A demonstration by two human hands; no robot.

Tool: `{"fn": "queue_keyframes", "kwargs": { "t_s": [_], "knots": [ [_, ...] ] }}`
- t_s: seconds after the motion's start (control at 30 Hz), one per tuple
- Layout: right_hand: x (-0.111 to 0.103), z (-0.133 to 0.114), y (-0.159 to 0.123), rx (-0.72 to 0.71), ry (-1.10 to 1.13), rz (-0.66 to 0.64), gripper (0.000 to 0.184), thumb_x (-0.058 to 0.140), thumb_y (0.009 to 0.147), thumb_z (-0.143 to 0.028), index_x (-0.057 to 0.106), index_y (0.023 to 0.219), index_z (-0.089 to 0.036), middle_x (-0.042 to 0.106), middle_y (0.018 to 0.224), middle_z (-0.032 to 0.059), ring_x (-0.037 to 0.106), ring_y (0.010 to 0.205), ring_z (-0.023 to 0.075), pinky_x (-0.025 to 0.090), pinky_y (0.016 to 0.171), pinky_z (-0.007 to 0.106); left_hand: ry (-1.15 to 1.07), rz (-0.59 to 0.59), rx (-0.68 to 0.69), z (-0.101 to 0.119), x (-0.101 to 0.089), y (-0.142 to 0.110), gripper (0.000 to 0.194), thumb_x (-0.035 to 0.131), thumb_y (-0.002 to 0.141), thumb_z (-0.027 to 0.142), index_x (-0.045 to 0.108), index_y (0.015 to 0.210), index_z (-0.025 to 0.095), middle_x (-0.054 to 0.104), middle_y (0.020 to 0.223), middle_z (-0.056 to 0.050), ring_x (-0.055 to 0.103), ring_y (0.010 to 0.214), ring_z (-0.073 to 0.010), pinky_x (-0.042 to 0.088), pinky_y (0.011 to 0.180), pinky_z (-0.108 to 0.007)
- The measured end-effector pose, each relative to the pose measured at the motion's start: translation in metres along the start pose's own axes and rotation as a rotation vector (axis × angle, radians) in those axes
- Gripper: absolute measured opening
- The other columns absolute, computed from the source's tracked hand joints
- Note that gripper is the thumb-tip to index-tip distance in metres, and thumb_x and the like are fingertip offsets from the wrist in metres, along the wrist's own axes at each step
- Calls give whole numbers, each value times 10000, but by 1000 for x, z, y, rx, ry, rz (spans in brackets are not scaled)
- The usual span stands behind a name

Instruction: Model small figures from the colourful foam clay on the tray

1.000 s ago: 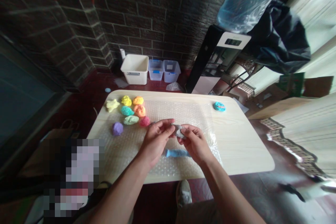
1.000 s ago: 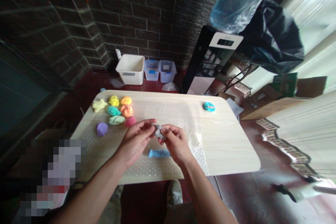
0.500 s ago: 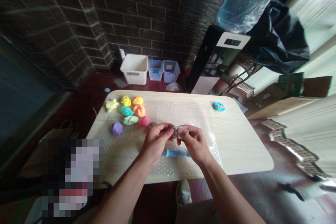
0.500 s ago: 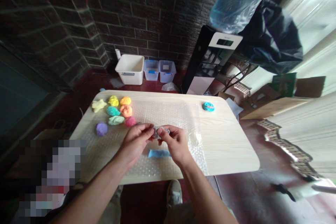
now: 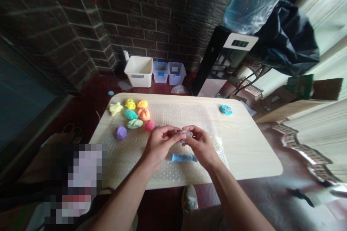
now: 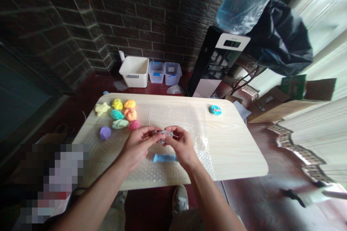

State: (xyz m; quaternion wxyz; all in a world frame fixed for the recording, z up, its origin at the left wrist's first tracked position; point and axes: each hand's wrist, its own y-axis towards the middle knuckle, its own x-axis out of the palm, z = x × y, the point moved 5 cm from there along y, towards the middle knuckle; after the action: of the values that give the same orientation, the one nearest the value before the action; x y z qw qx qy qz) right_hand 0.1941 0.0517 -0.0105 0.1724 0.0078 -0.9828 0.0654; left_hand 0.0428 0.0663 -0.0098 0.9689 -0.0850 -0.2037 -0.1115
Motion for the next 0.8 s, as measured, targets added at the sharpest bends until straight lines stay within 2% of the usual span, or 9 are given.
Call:
{"fn": "queue_keyframes", "kwargs": {
  "t_s": [0.07,0.13,0.37,0.57,0.7,0.8],
  "knots": [
    [1,0,0,48,56,-36,324,1003,699,-385,810,894,-214,805,851,13,739,761,162,603,805,321,11,30,26,-1,-5,2,270,912,800,342,813,962,150,801,862,-65,730,787,-167,573,757,-274],
    [0,0,1,66,58,-51,300,1000,707,-387,815,860,-206,818,846,23,746,775,174,598,852,343,27,67,44,-3,-8,3,253,889,820,342,808,967,152,792,841,-56,719,768,-162,562,741,-265],
    [-5,6,4,28,14,-33,279,989,729,-400,827,801,-185,778,735,25,650,678,132,508,685,268,52,37,5,-6,-1,1,277,816,873,397,752,980,149,768,889,-69,724,790,-197,591,767,-324],
    [-4,4,3,-42,-10,-12,282,987,735,-401,840,876,-206,767,764,12,647,709,143,521,719,289,122,3,17,-2,2,0,262,886,793,344,762,905,142,776,845,-67,703,755,-172,549,712,-272],
    [-2,3,2,15,-8,-77,258,948,798,-408,852,905,-194,802,808,39,692,747,147,540,753,285,56,44,14,-4,-4,1,230,879,800,320,776,884,132,773,819,-65,698,763,-169,539,719,-268],
    [1,1,1,56,13,-113,250,952,793,-412,856,829,-184,797,747,45,699,714,144,544,718,270,-59,16,-26,-4,-1,1,249,910,773,323,779,851,126,775,807,-72,705,746,-180,561,729,-296]
  ]
}}
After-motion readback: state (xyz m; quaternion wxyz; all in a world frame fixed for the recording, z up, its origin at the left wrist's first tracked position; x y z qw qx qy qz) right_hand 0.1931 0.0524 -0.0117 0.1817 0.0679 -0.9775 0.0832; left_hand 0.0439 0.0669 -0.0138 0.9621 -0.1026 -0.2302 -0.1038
